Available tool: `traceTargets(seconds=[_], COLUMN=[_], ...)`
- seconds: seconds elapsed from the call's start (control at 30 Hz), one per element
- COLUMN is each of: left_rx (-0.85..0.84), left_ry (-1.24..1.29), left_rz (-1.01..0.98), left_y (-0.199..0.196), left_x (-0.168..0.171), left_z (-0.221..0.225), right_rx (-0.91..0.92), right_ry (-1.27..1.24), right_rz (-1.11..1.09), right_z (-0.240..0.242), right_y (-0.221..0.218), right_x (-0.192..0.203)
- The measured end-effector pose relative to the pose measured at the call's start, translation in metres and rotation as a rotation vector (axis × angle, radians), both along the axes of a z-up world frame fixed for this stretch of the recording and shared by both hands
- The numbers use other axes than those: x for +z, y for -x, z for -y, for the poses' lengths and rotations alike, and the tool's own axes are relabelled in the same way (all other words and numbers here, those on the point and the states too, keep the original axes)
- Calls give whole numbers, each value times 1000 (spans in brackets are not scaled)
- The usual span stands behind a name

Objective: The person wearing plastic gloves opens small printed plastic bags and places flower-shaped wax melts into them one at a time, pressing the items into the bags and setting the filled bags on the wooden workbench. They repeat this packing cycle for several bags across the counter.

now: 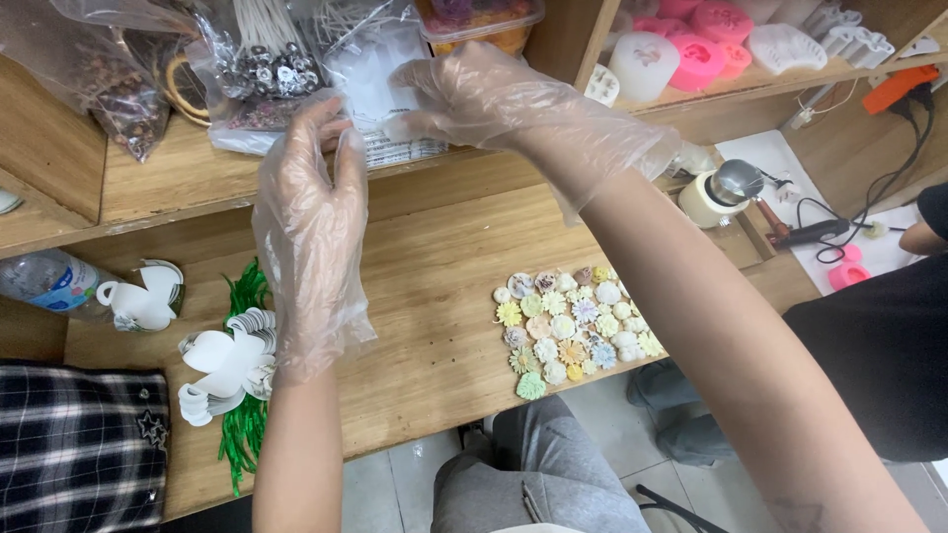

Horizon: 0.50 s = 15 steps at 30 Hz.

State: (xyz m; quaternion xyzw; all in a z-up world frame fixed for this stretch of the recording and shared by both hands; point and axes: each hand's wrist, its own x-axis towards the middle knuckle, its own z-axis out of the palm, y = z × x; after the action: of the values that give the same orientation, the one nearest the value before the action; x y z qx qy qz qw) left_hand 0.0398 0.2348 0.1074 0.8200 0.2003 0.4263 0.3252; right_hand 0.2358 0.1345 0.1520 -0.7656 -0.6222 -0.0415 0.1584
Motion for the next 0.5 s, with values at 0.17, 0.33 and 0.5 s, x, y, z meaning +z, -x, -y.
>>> traceTargets(seconds=[0.17,0.33,0.5], left_rx=[-9,24,10], left_ry=[10,-162,-148], left_rz=[-3,49,33], left_y=[-1,-4,-2], left_x=[1,-9,-7], left_z=[-2,-7,-4], right_rx=[-155,20,105], right_ry=[94,-78,-101], right_rz=[-225,50,182], right_z=[4,-4,-4], right_y=[19,-8,-10], right_x=[17,-10,-13])
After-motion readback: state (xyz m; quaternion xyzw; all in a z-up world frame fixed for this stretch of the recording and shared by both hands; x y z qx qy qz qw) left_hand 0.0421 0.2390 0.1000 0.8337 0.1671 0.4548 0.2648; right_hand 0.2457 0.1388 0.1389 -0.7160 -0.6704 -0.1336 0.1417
